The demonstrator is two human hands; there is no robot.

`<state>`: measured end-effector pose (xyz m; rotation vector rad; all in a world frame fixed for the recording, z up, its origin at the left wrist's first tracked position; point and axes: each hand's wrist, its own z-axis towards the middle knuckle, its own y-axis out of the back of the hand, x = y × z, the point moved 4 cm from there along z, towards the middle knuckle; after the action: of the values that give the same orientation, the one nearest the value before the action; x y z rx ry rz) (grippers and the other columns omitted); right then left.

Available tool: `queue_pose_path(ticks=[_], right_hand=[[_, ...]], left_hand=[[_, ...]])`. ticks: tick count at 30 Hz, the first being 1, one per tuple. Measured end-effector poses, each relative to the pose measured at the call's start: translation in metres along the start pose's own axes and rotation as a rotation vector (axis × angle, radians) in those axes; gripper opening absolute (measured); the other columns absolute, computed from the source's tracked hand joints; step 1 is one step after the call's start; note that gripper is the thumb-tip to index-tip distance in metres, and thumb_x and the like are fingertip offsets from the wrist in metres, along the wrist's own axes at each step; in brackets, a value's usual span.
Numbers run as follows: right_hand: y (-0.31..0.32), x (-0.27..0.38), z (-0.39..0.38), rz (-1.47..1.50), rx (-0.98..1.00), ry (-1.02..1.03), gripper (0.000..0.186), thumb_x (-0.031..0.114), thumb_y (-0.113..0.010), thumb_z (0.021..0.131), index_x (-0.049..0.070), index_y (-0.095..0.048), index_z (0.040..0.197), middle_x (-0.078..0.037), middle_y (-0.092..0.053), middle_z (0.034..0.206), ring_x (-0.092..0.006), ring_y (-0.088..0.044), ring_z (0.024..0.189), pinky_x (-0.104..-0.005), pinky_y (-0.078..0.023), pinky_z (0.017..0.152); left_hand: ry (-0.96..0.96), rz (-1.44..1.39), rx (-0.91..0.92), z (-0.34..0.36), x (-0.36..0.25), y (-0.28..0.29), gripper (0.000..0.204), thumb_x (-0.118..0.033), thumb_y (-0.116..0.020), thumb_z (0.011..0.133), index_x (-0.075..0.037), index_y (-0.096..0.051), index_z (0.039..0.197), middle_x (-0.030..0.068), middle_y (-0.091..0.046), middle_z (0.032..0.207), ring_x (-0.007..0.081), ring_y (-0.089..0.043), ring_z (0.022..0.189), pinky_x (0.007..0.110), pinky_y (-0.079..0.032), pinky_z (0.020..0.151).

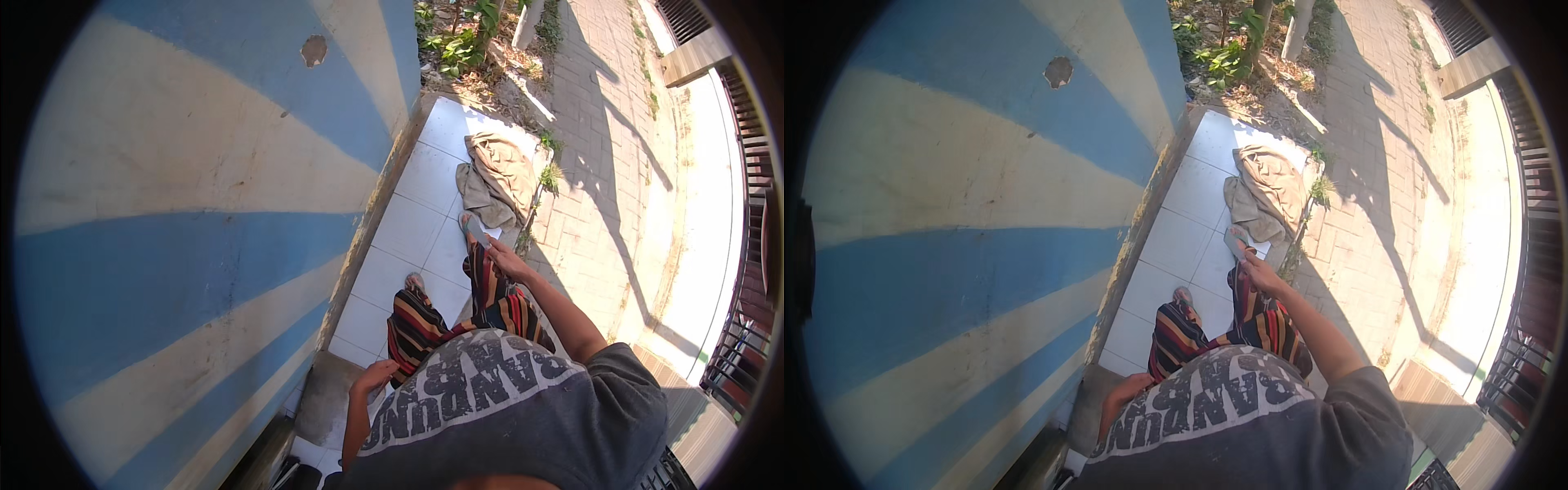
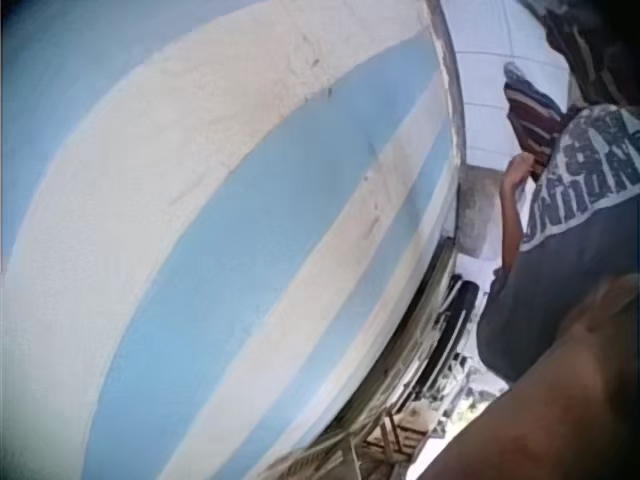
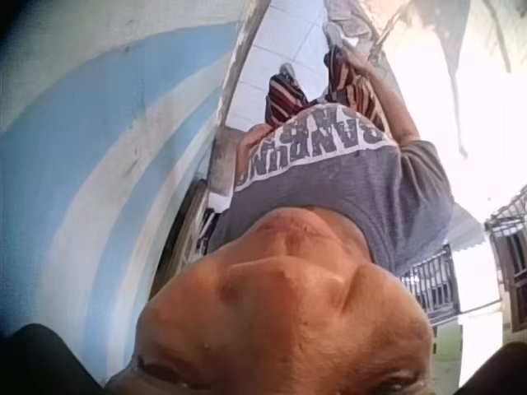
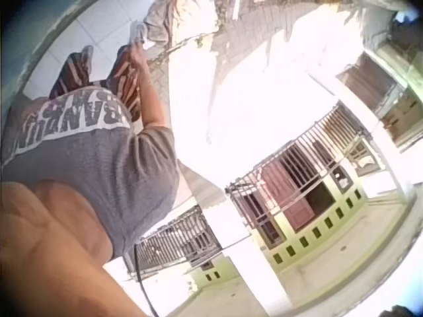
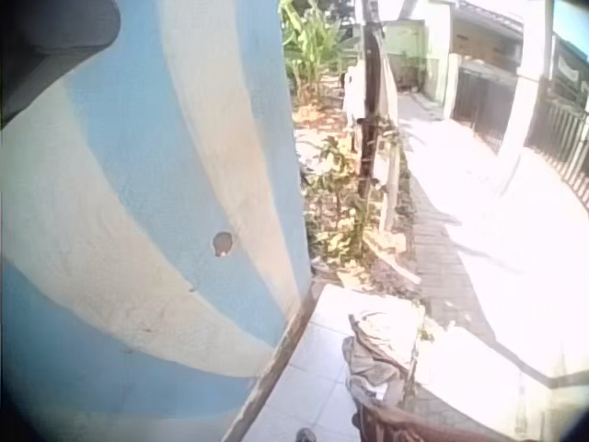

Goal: The person scrapes peeling paint from the lower section of a striped wall using a putty knife and then sands the area by hand with a piece of sandpaper.

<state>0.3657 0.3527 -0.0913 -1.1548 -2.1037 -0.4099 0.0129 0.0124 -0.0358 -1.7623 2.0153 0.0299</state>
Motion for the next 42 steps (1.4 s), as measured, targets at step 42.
queue_pose_path(ticks=[42], right_hand=[[-0.1,-0.118,0.667,-0.261,-0.46,1.183,0.054,-0.004,-0.058,0.09,0.018,-0.054,0.14,-0.009,-0.054,0.084,-0.0242,-0.055,0.065,-0.0346,-0.048,0.059]], left_hand=[[-0.956,-0.436,-0.886,0.413,-0.242,0.205,0.015,-0.014,-0.048,0.1,-0.002,-0.056,0.098,0.0064,-0.056,0.063,0.0034,-0.032,0.042,0.019,-0.025,0.041]])
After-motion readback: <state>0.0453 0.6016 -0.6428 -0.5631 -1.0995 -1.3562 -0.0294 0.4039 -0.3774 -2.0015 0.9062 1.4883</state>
